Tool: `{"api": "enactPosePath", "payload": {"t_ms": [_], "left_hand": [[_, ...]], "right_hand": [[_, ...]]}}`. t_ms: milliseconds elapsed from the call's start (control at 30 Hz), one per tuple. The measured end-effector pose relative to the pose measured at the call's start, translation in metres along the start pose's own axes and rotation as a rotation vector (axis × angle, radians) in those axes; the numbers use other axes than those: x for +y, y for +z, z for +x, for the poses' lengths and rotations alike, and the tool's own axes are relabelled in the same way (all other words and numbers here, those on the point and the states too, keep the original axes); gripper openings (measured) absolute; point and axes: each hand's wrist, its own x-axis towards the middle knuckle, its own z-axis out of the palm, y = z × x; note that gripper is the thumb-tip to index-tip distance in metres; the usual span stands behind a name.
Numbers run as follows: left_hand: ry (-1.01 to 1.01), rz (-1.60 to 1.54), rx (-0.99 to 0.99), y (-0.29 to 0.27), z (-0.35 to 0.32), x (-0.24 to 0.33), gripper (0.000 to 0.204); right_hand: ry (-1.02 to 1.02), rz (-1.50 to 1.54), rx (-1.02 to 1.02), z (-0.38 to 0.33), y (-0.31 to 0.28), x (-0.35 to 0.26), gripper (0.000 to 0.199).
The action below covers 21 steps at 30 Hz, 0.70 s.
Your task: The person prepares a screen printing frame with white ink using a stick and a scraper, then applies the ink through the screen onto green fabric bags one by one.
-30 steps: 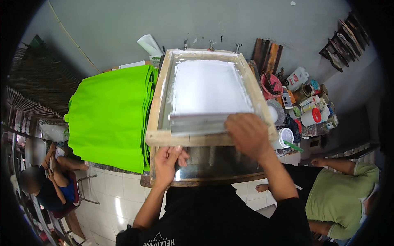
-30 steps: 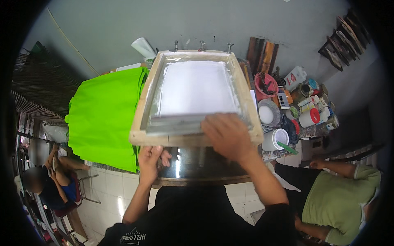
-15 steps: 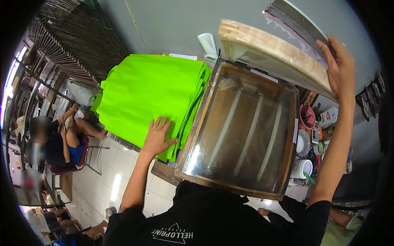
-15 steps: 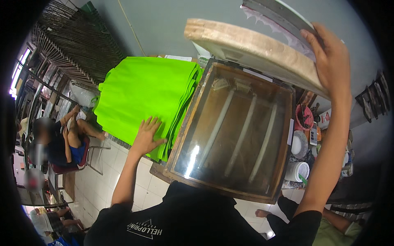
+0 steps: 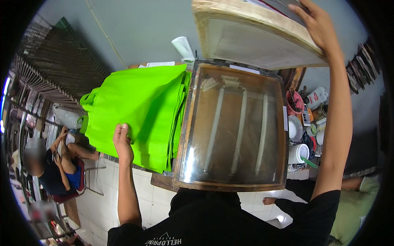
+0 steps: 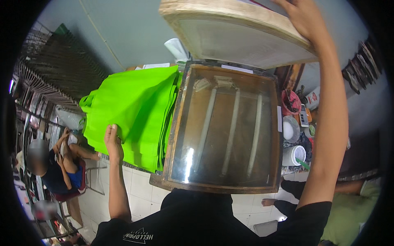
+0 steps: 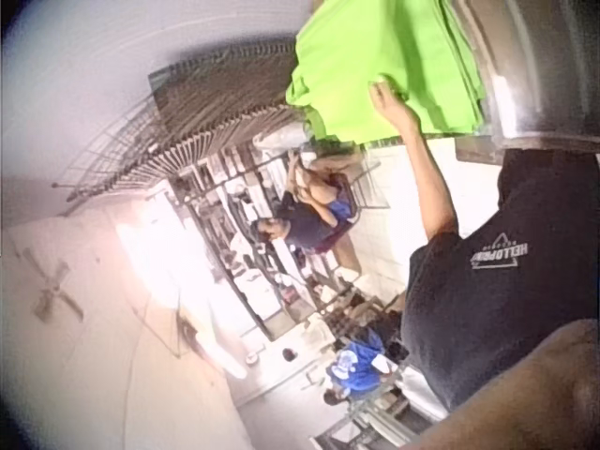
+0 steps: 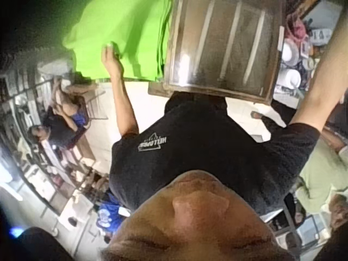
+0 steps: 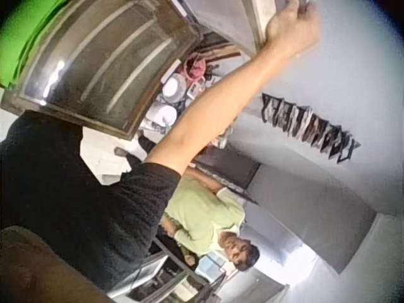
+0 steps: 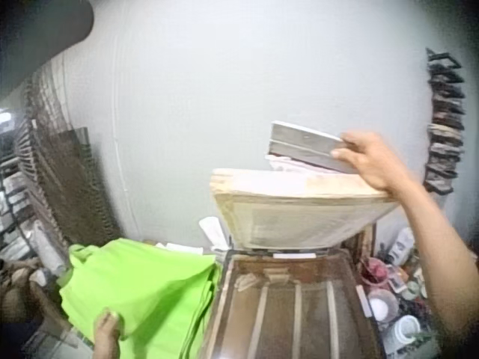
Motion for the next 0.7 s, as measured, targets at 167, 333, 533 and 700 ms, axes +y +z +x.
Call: {"api": "enactPosePath", "payload": {"t_ms": [167,333,533,700], "left_hand": [[0.299,0.537,-0.946,0.119,-0.058,0.026,0.027],[0.684,0.680,-1.224,0.209,-0.143,-0.058,0.036],[0.781,0.646,-1.284,0.291,-0.210,-0.052,0.045],[0.611,0.479,-1.139,0.376,-0.168,-0.057,0.054]], "right_hand": [[-0.020,0.040,-0.062,0.012,-0.007,0.017,0.036],[-0.122,-0.072,-0.082,0.025,-0.004,0.008,0.036],[-0.227,-0.049,-0.075,0.032,0.003,0.022,0.035],[-0.285,-0.086,-0.083,0.037,-0.002,0.037,0.033]]}}
